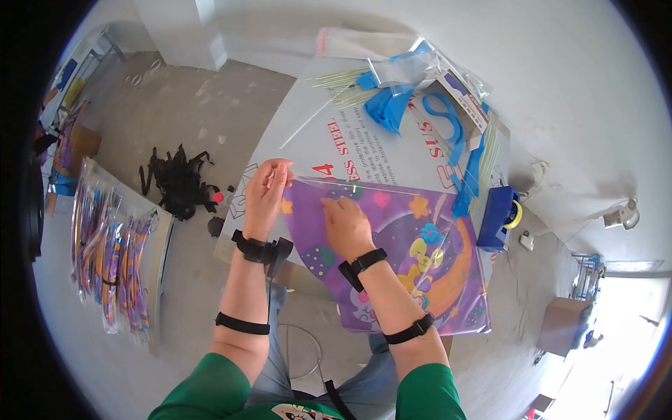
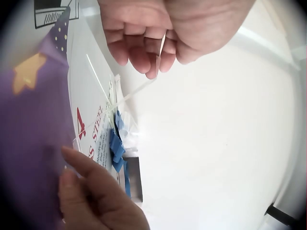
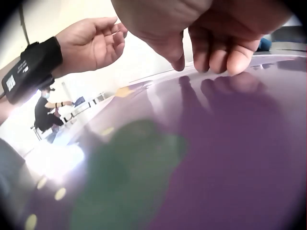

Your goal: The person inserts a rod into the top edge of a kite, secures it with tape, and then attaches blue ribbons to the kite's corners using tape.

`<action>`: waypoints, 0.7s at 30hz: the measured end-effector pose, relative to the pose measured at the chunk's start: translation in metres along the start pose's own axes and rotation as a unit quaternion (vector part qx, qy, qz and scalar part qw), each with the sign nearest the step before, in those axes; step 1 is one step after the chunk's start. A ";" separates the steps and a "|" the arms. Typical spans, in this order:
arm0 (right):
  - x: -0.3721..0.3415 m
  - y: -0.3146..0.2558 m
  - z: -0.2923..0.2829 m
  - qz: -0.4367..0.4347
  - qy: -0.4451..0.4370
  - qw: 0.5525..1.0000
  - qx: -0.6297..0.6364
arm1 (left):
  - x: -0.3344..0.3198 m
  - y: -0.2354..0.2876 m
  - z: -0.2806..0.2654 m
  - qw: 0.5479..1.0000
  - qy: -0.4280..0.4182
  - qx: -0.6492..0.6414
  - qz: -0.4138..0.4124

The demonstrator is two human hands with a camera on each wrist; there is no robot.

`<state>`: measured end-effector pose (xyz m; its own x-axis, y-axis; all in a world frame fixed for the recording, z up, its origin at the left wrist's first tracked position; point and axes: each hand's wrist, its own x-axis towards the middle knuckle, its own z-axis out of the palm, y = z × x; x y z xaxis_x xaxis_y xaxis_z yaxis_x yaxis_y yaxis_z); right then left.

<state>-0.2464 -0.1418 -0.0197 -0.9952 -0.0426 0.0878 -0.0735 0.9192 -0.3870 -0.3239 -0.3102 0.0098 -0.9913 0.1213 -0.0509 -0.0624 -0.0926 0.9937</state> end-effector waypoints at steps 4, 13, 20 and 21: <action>-0.007 0.033 -0.011 0.030 0.115 0.992 -0.044 | 0.001 -0.002 -0.002 1.000 -0.011 -0.008 0.002; -0.010 0.061 -0.013 0.038 0.097 0.990 -0.090 | -0.001 0.000 0.002 1.000 -0.020 -0.008 0.011; -0.013 0.062 -0.011 0.051 0.072 0.993 -0.084 | -0.006 0.011 0.023 0.995 -0.036 0.013 0.094; -0.013 0.062 -0.009 0.054 0.067 0.993 -0.083 | -0.008 0.015 0.028 0.987 -0.044 0.072 0.140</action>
<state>-0.2371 -0.0809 -0.0360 -0.9786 0.1010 0.1795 0.0551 0.9681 -0.2446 -0.3132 -0.2848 0.0278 -0.9529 0.1975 0.2300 0.2358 0.0058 0.9718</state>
